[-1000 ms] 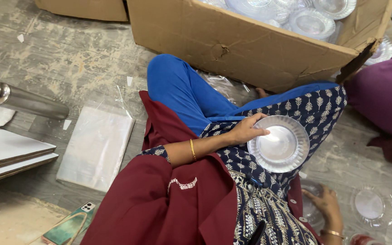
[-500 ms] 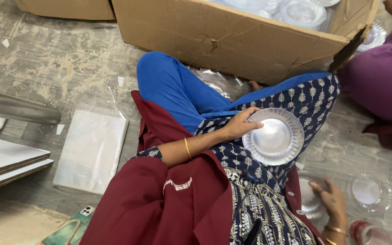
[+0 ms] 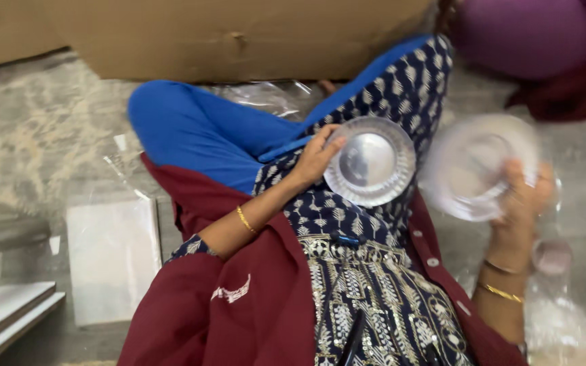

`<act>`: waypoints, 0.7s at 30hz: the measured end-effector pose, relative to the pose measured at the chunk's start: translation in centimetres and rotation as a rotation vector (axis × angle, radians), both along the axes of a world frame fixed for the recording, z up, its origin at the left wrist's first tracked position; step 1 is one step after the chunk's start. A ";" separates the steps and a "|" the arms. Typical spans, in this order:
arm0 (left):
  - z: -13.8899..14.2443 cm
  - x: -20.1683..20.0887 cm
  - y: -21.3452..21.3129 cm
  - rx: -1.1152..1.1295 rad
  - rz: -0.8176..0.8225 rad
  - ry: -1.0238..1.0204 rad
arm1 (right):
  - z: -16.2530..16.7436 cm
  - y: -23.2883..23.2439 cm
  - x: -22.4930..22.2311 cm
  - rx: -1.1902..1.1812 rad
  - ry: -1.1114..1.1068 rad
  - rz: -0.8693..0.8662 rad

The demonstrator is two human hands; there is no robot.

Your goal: The person sits on the floor and uses a blue utility knife to trim the edges of clear plastic plates. They pick up a plate, cut around the rim, and place the trimmed plate on the floor, repeating this process for several plates.

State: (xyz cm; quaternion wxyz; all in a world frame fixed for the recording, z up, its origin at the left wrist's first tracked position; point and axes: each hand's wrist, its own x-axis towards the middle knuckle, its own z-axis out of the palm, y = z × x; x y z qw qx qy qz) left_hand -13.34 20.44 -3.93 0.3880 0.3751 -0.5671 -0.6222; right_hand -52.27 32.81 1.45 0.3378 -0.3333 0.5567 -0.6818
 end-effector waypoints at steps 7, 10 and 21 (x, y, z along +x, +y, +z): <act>1.7 0.4 1.1 -0.063 0.043 -0.141 | -1.0 -1.2 14.2 0.208 0.002 0.085; 2.8 0.4 1.5 -0.073 0.022 -0.118 | -1.0 -1.6 15.9 0.138 -0.071 0.093; 9.6 0.2 0.9 -0.591 -0.207 -0.085 | 1.0 -2.7 15.7 -0.451 0.462 0.086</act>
